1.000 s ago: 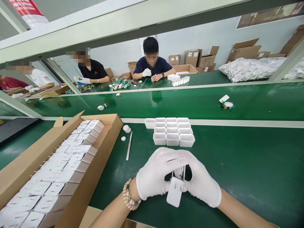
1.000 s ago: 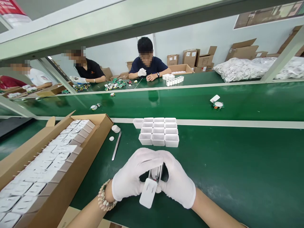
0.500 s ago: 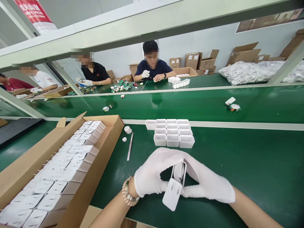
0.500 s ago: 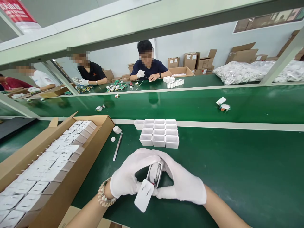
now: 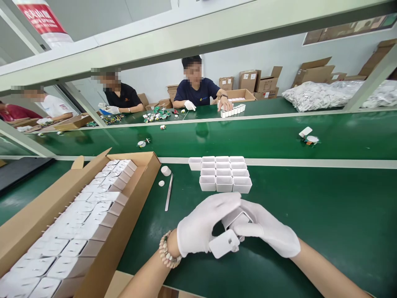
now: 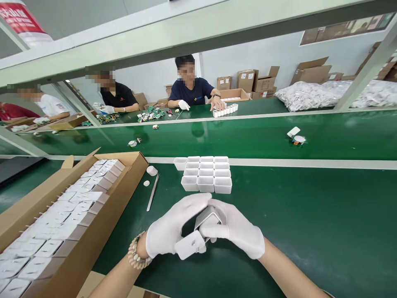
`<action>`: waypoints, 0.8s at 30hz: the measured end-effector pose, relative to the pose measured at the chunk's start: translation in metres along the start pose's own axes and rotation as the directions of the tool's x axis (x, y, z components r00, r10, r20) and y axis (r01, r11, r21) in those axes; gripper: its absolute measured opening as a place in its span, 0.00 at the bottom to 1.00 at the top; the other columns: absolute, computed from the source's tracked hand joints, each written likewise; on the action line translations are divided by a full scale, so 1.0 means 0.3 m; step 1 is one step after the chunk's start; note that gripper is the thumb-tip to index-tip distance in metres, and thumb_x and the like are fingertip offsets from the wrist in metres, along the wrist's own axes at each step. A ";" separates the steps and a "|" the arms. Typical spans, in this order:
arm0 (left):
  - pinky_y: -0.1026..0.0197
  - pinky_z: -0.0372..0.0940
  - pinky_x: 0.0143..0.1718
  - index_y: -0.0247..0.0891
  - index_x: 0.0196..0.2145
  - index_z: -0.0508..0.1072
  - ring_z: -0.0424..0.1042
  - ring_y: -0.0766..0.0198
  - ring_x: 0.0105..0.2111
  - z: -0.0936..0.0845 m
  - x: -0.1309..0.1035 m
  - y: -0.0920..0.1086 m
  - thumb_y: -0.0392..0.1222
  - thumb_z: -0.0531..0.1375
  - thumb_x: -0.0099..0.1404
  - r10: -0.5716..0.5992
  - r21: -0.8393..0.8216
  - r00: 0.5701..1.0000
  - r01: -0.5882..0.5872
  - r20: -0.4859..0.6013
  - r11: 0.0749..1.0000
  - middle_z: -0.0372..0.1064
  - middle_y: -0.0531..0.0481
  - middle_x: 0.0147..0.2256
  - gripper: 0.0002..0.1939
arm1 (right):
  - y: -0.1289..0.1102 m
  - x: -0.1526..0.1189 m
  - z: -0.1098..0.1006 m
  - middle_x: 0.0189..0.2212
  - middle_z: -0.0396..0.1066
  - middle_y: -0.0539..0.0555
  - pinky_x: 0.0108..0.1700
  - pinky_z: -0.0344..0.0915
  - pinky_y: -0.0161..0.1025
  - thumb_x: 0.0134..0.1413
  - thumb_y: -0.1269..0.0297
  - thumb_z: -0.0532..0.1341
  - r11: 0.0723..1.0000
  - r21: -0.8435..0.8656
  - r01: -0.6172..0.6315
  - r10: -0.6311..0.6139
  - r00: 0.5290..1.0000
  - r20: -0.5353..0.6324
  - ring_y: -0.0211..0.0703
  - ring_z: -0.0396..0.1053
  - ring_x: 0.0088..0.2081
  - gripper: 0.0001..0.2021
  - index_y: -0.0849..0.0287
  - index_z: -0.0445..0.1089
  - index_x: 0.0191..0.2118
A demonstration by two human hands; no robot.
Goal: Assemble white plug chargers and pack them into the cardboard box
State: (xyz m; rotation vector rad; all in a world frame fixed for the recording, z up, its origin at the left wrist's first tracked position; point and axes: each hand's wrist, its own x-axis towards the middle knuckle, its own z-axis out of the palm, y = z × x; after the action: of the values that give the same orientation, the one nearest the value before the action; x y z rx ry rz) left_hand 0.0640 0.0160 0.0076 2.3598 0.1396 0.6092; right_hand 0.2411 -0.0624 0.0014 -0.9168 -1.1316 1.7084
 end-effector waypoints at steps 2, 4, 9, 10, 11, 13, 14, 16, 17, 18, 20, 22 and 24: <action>0.44 0.50 0.62 0.45 0.65 0.46 0.51 0.45 0.62 0.011 -0.017 -0.006 0.46 0.71 0.47 -0.157 -0.051 0.986 0.154 -0.057 0.987 0.48 0.40 0.63 0.54 | -0.003 -0.007 0.008 0.31 0.71 0.49 0.35 0.65 0.38 0.51 0.67 0.65 0.997 0.061 0.048 -0.043 0.996 -0.084 0.40 0.67 0.32 0.23 0.55 0.63 0.54; 0.43 0.48 0.63 0.45 0.65 0.45 0.49 0.43 0.63 0.034 -0.027 -0.002 0.48 0.72 0.43 -0.291 -0.186 0.953 0.272 -0.082 0.944 0.46 0.41 0.64 0.58 | 0.007 -0.011 0.016 0.34 0.72 0.50 0.39 0.66 0.40 0.52 0.65 0.65 0.995 0.069 0.078 -0.065 0.983 -0.169 0.41 0.68 0.35 0.26 0.53 0.60 0.56; 0.45 0.61 0.56 0.47 0.65 0.45 0.64 0.48 0.54 0.118 -0.020 0.034 0.44 0.68 0.53 -0.557 -0.630 0.828 0.397 -0.068 0.667 0.60 0.42 0.56 0.49 | 0.062 -0.002 0.037 0.47 0.71 0.51 0.53 0.63 0.43 0.51 0.62 0.66 0.984 -0.072 0.164 -0.179 0.925 -0.334 0.47 0.67 0.49 0.23 0.50 0.63 0.54; 0.46 0.64 0.52 0.47 0.64 0.47 0.68 0.50 0.50 0.131 -0.015 0.041 0.44 0.66 0.55 -0.583 -0.670 0.811 0.404 -0.054 0.623 0.64 0.43 0.53 0.46 | 0.071 0.001 0.041 0.47 0.71 0.51 0.53 0.64 0.43 0.51 0.61 0.66 0.981 -0.086 0.174 -0.194 0.915 -0.353 0.47 0.68 0.49 0.22 0.50 0.64 0.53; 0.48 0.67 0.49 0.47 0.63 0.50 0.70 0.52 0.47 0.140 -0.010 0.047 0.43 0.66 0.56 -0.598 -0.697 0.801 0.405 -0.043 0.592 0.68 0.44 0.49 0.43 | 0.077 0.004 0.046 0.46 0.71 0.51 0.52 0.64 0.43 0.51 0.61 0.66 0.978 -0.096 0.185 -0.207 0.908 -0.364 0.48 0.68 0.48 0.21 0.50 0.65 0.51; 0.51 0.68 0.48 0.46 0.59 0.60 0.72 0.53 0.45 0.146 0.002 0.055 0.42 0.66 0.55 -0.608 -0.737 0.793 0.394 -0.030 0.549 0.71 0.46 0.45 0.35 | 0.081 0.008 0.055 0.45 0.72 0.51 0.50 0.66 0.43 0.53 0.61 0.65 0.969 -0.111 0.219 -0.245 0.900 -0.360 0.48 0.69 0.47 0.17 0.51 0.66 0.49; 0.52 0.68 0.48 0.45 0.55 0.64 0.71 0.53 0.46 0.145 0.007 0.057 0.41 0.67 0.54 -0.611 -0.747 0.791 0.387 -0.032 0.540 0.72 0.47 0.44 0.31 | 0.078 0.009 0.060 0.46 0.72 0.52 0.50 0.66 0.42 0.54 0.62 0.64 0.963 -0.120 0.240 -0.267 0.899 -0.347 0.48 0.69 0.47 0.15 0.51 0.67 0.48; 0.53 0.68 0.48 0.44 0.51 0.69 0.70 0.52 0.48 0.142 0.012 0.055 0.40 0.68 0.53 -0.618 -0.736 0.785 0.388 -0.051 0.555 0.72 0.47 0.46 0.26 | 0.069 0.009 0.068 0.47 0.72 0.52 0.50 0.66 0.42 0.55 0.63 0.63 0.954 -0.129 0.272 -0.299 0.900 -0.316 0.47 0.69 0.48 0.12 0.52 0.68 0.46; 0.54 0.69 0.47 0.44 0.50 0.70 0.70 0.52 0.48 0.141 0.012 0.052 0.40 0.67 0.53 -0.625 -0.728 0.779 0.397 -0.056 0.559 0.71 0.47 0.46 0.25 | 0.065 0.008 0.071 0.47 0.72 0.52 0.49 0.67 0.41 0.56 0.64 0.62 0.952 -0.129 0.278 -0.305 0.900 -0.311 0.47 0.69 0.48 0.12 0.52 0.68 0.46; 0.54 0.69 0.46 0.43 0.50 0.70 0.71 0.53 0.47 0.141 0.010 0.049 0.40 0.67 0.54 -0.633 -0.725 0.773 0.410 -0.046 0.554 0.72 0.46 0.45 0.25 | 0.062 0.008 0.073 0.47 0.72 0.51 0.49 0.67 0.41 0.56 0.64 0.62 0.952 -0.130 0.278 -0.305 0.900 -0.311 0.47 0.69 0.47 0.11 0.52 0.68 0.46; 0.55 0.69 0.45 0.42 0.50 0.70 0.72 0.55 0.43 0.143 0.007 0.041 0.40 0.67 0.55 -0.641 -0.732 0.768 0.434 -0.004 0.525 0.73 0.47 0.42 0.25 | 0.061 0.007 0.074 0.47 0.72 0.52 0.49 0.67 0.41 0.57 0.64 0.62 0.957 -0.120 0.263 -0.288 0.902 -0.320 0.47 0.69 0.48 0.11 0.52 0.68 0.46; 0.55 0.69 0.44 0.42 0.51 0.69 0.72 0.57 0.42 0.144 0.006 0.035 0.40 0.66 0.55 -0.628 -0.736 0.778 0.438 0.022 0.517 0.73 0.48 0.40 0.25 | 0.067 0.009 0.071 0.47 0.72 0.52 0.48 0.67 0.42 0.57 0.63 0.61 0.966 -0.092 0.241 -0.258 0.908 -0.332 0.48 0.69 0.47 0.10 0.52 0.68 0.46; 0.54 0.69 0.46 0.43 0.52 0.68 0.72 0.56 0.43 0.142 0.009 0.031 0.39 0.67 0.54 -0.592 -0.712 0.806 0.428 0.021 0.557 0.72 0.47 0.42 0.27 | 0.076 0.012 0.065 0.47 0.72 0.53 0.48 0.68 0.43 0.57 0.61 0.62 0.977 -0.060 0.203 -0.212 0.912 -0.352 0.49 0.70 0.47 0.12 0.52 0.68 0.46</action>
State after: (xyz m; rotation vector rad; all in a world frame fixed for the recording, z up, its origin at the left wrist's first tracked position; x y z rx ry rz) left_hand 0.0855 -0.0158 -0.0132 1.3960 0.5859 0.5036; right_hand 0.2165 -0.0699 -0.0145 -1.0326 -0.9657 1.2944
